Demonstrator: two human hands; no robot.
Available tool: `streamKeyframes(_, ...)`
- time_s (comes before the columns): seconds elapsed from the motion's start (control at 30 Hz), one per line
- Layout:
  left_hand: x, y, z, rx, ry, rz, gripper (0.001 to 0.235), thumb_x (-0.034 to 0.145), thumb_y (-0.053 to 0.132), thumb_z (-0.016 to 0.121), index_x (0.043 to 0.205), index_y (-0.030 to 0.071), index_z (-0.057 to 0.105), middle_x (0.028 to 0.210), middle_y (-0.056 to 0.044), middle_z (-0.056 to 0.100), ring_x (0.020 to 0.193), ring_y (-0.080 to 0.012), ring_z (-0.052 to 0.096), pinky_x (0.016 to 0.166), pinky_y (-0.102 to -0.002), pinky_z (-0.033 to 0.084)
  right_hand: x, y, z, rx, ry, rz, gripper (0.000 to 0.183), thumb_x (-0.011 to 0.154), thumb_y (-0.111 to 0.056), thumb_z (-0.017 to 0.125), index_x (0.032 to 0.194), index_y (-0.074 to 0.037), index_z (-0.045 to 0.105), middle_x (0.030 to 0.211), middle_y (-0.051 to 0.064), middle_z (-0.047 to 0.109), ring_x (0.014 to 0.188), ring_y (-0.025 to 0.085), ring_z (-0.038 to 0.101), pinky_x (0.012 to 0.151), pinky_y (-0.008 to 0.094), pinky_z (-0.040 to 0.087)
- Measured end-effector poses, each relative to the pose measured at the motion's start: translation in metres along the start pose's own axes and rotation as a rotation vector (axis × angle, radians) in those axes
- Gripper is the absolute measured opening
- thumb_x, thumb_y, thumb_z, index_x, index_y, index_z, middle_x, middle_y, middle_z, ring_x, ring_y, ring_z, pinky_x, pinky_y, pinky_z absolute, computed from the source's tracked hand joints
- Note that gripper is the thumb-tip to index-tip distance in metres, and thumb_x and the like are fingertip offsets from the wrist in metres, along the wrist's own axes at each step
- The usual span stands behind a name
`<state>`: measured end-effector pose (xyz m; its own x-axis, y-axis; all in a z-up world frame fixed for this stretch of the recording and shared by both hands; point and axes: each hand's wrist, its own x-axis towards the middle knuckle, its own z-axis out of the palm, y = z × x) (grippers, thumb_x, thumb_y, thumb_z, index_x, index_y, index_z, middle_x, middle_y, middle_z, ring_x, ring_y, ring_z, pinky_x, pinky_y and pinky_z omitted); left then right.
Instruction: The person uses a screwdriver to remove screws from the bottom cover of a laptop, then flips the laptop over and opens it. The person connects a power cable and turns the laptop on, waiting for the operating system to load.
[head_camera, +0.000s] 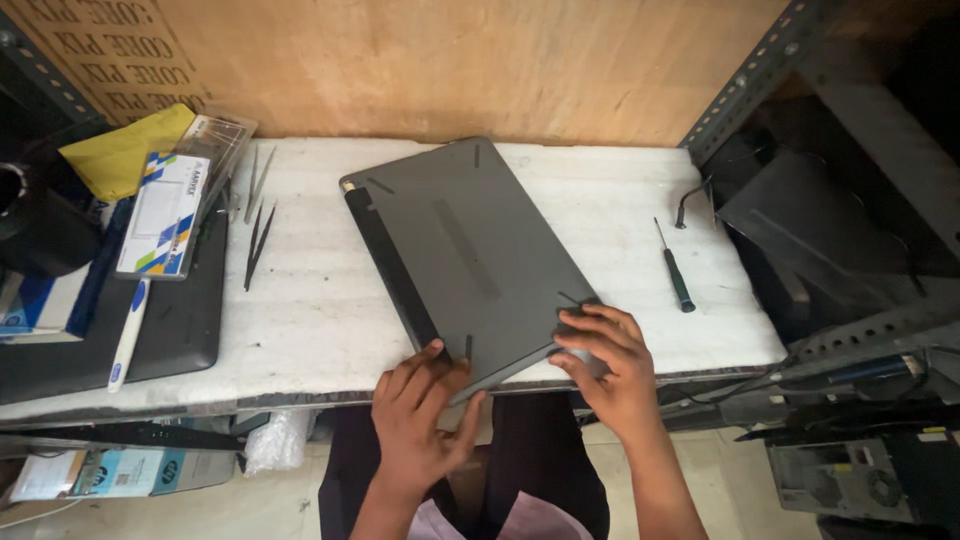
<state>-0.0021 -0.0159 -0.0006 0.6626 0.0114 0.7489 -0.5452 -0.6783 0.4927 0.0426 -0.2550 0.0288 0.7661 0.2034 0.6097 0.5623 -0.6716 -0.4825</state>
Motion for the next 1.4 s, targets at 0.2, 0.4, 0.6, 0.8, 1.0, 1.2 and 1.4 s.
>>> streamKeyframes(0.2,0.003,0.001,-0.001,0.068,-0.019,0.070,0.021,0.074,0.019,0.082,0.093,0.022,0.075,0.107,0.002,0.068,0.117,-0.0250,0.063,0.080,-0.040,0.042,-0.003,-0.001,0.009,-0.049,0.035,-0.072,0.023,0.073,-0.022,0.087,0.095,-0.020,0.080,0.116,-0.003,0.073,0.115,0.024,0.062,0.097,0.037,0.049)
streamKeyframes(0.4,0.000,-0.001,0.004,0.101,0.012,0.104,0.017,0.076,0.023,0.086,0.088,0.022,0.073,0.106,0.003,0.067,0.116,-0.0229,0.063,0.079,-0.039,0.040,-0.005,0.009,0.011,-0.191,0.038,-0.242,0.015,0.078,-0.021,0.086,0.092,-0.021,0.081,0.111,-0.006,0.075,0.109,0.017,0.065,0.093,0.038,0.044)
streamKeyframes(0.6,0.000,0.005,0.009,0.075,0.021,0.034,0.016,0.074,0.021,0.084,0.084,0.020,0.071,0.101,0.003,0.067,0.112,-0.0231,0.063,0.080,-0.040,0.038,0.016,0.024,-0.003,-0.039,-0.126,-0.097,0.050,0.063,-0.038,0.096,0.105,-0.027,0.070,0.122,-0.002,0.065,0.114,0.021,0.058,0.102,0.045,0.040)
streamKeyframes(0.8,0.004,0.013,0.007,0.042,0.001,-0.056,0.018,0.074,0.021,0.080,0.088,0.019,0.069,0.099,-0.002,0.063,0.102,-0.0247,0.059,0.081,-0.042,0.036,0.038,0.023,-0.004,0.161,-0.284,0.262,0.111,0.049,-0.039,0.098,0.146,-0.022,0.046,0.158,0.019,0.041,0.147,0.038,0.036,0.118,0.051,0.032)
streamKeyframes(1.0,0.001,0.023,0.022,0.097,0.034,-0.141,0.021,0.076,0.015,0.072,0.096,0.018,0.066,0.110,-0.010,0.062,0.094,-0.0277,0.054,0.080,-0.043,0.032,0.029,0.019,0.001,0.075,-0.318,0.403,0.094,0.052,-0.032,0.095,0.139,-0.024,0.060,0.163,0.014,0.039,0.148,0.038,0.034,0.116,0.051,0.033)
streamKeyframes(1.2,0.006,0.031,0.015,0.161,-0.056,-0.211,0.042,0.083,0.025,0.068,0.122,0.011,0.064,0.126,-0.014,0.060,0.112,-0.0338,0.054,0.091,-0.049,0.034,0.024,0.014,-0.002,0.004,-0.199,0.134,0.077,0.064,-0.039,0.092,0.134,-0.023,0.064,0.162,0.016,0.043,0.142,0.039,0.046,0.116,0.050,0.035)
streamKeyframes(1.4,0.009,0.020,-0.004,0.367,-0.166,-0.210,0.071,0.085,0.048,0.063,0.140,0.004,0.054,0.154,-0.026,0.043,0.146,-0.0451,0.037,0.116,-0.062,0.021,0.017,0.013,-0.001,-0.069,-0.177,0.102,0.087,0.066,-0.051,0.088,0.141,-0.019,0.058,0.160,0.023,0.041,0.141,0.042,0.048,0.114,0.050,0.034)
